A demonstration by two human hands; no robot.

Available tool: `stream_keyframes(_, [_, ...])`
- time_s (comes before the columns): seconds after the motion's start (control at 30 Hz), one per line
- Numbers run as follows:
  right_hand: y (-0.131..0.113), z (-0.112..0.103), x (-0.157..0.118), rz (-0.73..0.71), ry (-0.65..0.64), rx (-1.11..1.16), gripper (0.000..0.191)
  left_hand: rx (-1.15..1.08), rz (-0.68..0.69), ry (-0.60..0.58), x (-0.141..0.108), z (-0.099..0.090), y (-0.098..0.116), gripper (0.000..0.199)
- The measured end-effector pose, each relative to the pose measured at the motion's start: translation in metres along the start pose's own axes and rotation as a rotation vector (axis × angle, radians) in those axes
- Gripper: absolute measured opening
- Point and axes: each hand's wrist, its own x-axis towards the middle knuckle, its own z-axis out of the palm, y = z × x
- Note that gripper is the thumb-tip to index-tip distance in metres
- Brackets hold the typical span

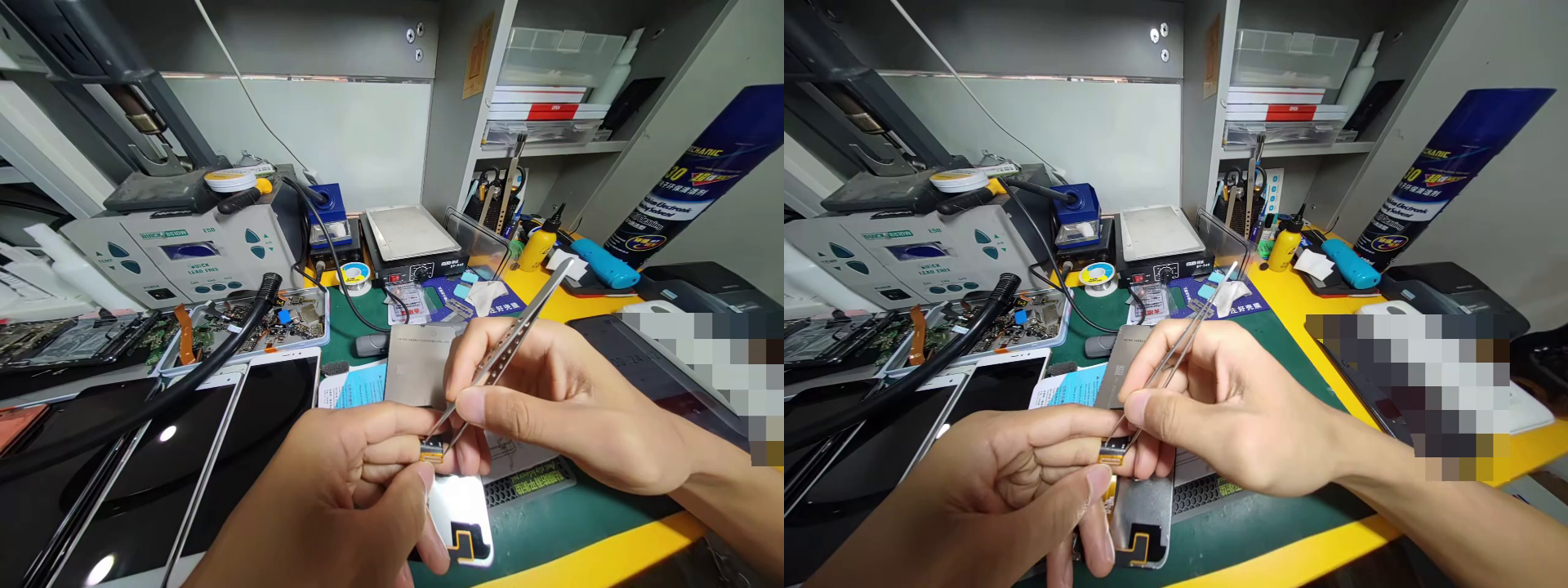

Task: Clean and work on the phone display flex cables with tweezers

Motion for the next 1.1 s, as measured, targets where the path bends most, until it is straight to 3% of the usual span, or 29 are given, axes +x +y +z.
stream_keyframes(0.1, [0.0,0.0,0.0,0.0,0.01,0.011,0.01,-0.027,0.017,-0.006,0.001,-0.001,-0.004,0.038])
stream_keyframes(0.27, [0.002,-0.003,0.002,-0.014,-0.007,0.039,0.013,0.016,-0.103,0.05,0.0,-0.001,0.002,0.033])
stream_keyframes(0.47, [0.003,-0.002,0.002,-0.008,-0.006,0.024,0.012,0.078,-0.067,0.037,0.001,-0.002,0.006,0.025])
stream_keyframes(0.63, [0.003,-0.002,0.001,0.001,-0.014,0.022,0.015,0.108,-0.064,0.024,0.0,-0.001,0.007,0.031])
stream_keyframes(0.8, [0.004,-0.003,0.001,-0.005,-0.026,0.013,0.016,0.058,-0.079,0.032,-0.002,-0.001,0.004,0.023])
stream_keyframes(0.93, [0.005,-0.002,0.001,-0.008,-0.03,0.02,0.017,-0.101,0.003,-0.012,-0.001,-0.002,-0.003,0.03])
stream_keyframes(1.1, [0.005,-0.003,0.001,0.013,-0.03,0.024,0.017,-0.043,-0.008,0.041,0.001,0.001,0.002,0.024])
